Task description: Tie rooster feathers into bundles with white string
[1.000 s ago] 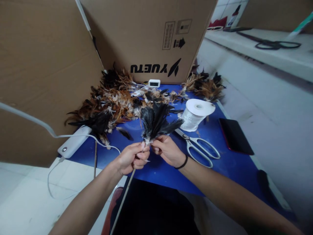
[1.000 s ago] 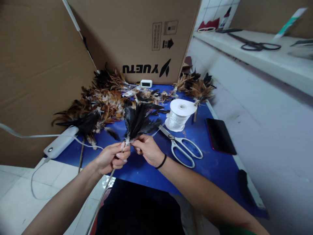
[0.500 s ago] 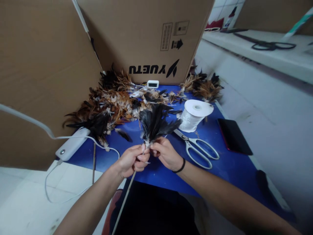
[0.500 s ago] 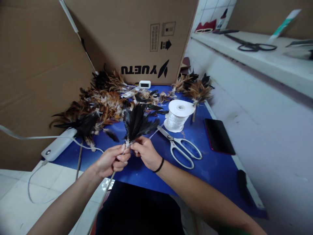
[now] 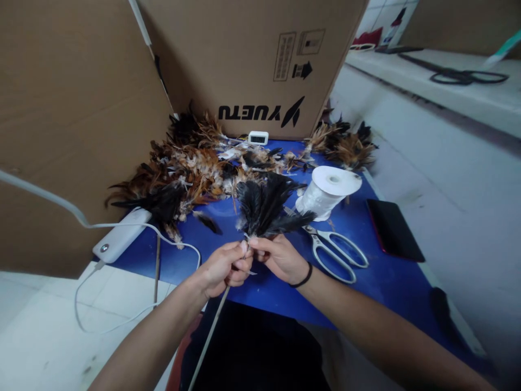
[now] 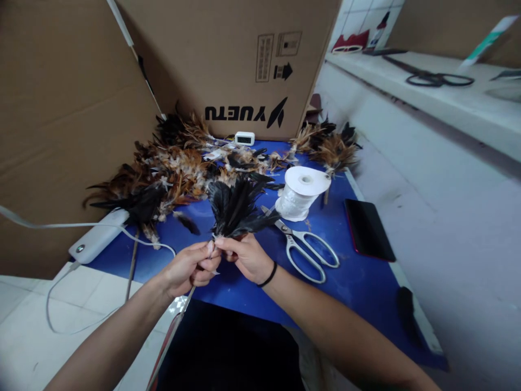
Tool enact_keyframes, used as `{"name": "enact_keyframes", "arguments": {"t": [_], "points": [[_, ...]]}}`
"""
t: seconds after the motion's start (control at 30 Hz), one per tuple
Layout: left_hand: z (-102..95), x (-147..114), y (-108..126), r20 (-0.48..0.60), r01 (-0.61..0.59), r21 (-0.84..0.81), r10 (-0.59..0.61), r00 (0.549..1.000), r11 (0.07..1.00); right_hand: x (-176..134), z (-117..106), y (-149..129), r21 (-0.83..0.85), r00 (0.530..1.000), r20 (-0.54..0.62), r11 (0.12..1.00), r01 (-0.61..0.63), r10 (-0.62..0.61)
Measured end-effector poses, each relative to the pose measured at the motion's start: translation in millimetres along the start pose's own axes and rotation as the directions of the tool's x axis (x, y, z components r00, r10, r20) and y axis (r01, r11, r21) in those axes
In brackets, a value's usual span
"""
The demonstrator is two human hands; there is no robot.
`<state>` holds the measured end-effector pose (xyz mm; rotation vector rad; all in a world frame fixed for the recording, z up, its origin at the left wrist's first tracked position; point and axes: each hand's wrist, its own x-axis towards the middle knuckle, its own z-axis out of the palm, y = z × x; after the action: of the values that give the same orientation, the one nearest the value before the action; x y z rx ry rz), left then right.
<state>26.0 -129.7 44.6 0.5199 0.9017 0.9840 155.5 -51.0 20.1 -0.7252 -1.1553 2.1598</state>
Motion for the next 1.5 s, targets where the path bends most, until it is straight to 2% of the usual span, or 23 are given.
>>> {"name": "enact_keyframes", "arguments": {"t": [0.27,0.47,0.67,0.83,0.97,1.13,1.33,1.5], "points": [[0.3,0,-3,-0.007,-0.018,0.043,0.018,1.0,0.999,-1,-1,-1,0.041,0.999,0.027,0.998,-0.046,0.045],[6.0,-2,-8,-0.123,-0.079,0.206,0.106,0.987,0.975,-1,-2,1,0.028,0.999,0.025,0.999,-0.039,0.039],[9.9,-4,-10,-0.137,-0.138,0.317,0.19,0.972,0.938,-2,-2,2,-0.025,1.0,-0.004,0.999,-0.022,0.022],[7.1,-6,-11,-0.092,-0.11,0.267,0.139,0.986,0.958,0,-2,2,-0.033,0.999,-0.036,0.999,-0.021,0.019],[7.5,-8,-10,-0.101,-0.08,0.221,0.105,0.989,0.972,-1,-3,2,-0.039,0.999,-0.027,0.999,-0.031,0.03],[7.8,-9,-7,-0.113,-0.075,0.205,0.1,0.989,0.976,-2,-6,-2,-0.084,1.0,0.02,0.996,-0.014,0.015],[3.3,-8,-8,-0.131,-0.088,0.185,0.113,0.985,0.979,-3,-7,-5,-0.144,0.989,0.145,0.989,0.038,-0.017],[1.4,-10,-7,-0.103,-0.078,0.1,0.088,0.991,0.992,-3,-10,-1,-0.149,0.992,0.123,0.989,0.017,0.002]]}}
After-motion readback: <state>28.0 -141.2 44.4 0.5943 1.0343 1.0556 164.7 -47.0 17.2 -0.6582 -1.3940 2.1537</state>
